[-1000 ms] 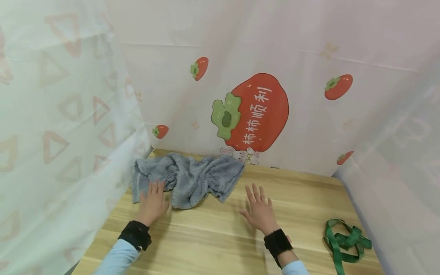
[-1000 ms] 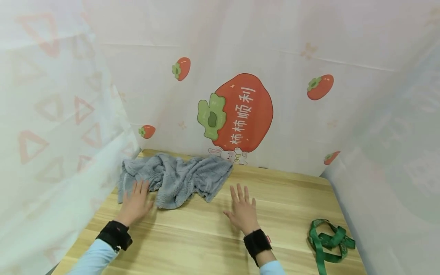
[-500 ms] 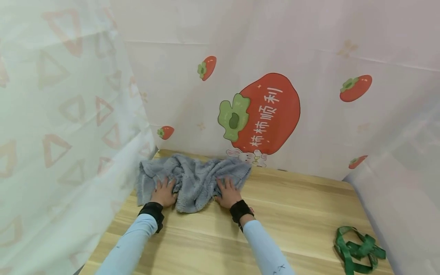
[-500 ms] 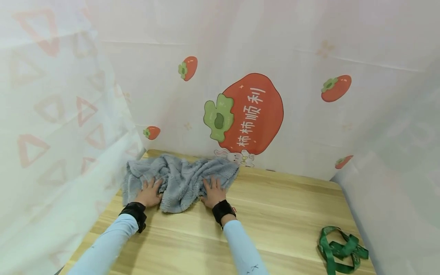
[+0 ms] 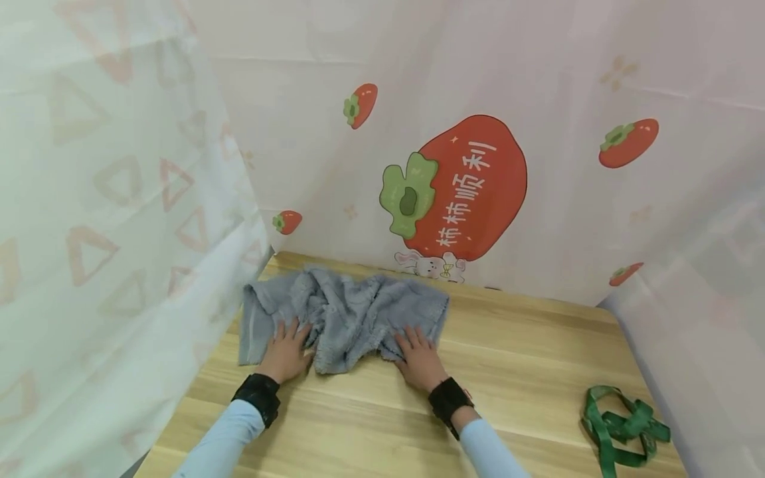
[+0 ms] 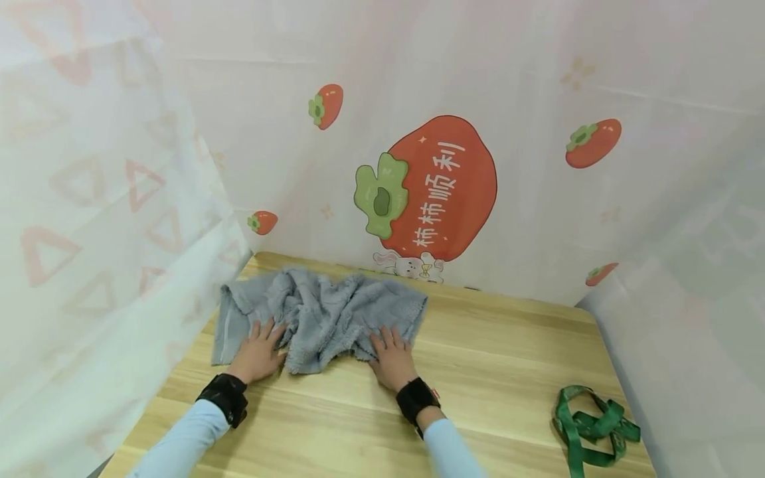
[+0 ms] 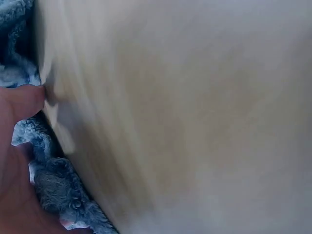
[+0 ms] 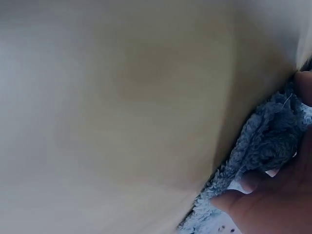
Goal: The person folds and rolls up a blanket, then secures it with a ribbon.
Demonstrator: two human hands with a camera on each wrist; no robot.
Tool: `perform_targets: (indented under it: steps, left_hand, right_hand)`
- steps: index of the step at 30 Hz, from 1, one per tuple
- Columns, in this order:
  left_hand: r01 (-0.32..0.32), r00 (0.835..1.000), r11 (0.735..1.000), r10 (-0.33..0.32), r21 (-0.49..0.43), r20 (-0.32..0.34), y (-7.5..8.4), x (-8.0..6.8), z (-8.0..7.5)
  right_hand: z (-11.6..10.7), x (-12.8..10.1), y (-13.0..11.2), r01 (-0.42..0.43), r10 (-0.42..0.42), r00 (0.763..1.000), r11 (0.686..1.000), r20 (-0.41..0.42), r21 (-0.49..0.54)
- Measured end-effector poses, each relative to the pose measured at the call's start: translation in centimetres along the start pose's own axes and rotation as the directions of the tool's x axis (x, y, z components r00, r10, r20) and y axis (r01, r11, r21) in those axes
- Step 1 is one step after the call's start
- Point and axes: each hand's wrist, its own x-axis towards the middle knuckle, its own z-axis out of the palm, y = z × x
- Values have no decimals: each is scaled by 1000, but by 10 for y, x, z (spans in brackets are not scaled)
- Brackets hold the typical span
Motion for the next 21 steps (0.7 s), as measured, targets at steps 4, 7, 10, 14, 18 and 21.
perform_targets:
  steps: [4, 7, 10, 14, 18, 21]
  left_hand:
    - [-63, 998, 998, 63, 9, 10, 10, -26, 2]
    - [-102, 995, 995, 102, -11, 5, 15, -49, 3]
    - [-123, 992, 992, 122, -33, -13, 19, -75, 3]
    - [-136, 990, 989, 134, -54, -34, 21, -111, 1]
    - [-148, 988, 986, 143, -74, -64, 15, -148, 1]
    - [-161, 985, 983, 156, -82, -74, 6, -169, 4]
  right_hand:
    - [-5, -44, 10, -5, 5, 1000, 1000, -3, 29]
    - [-7, -79, 16, -22, 23, 1000, 999, -20, 24]
    - [-9, -117, 19, -57, 57, 998, 998, -17, 33]
    - [-11, -167, 26, -124, 124, 992, 991, 6, 40]
    - [-12, -216, 34, -211, 208, 977, 975, 49, 73]
    - [-11, -249, 41, -320, 309, 944, 943, 112, 92]
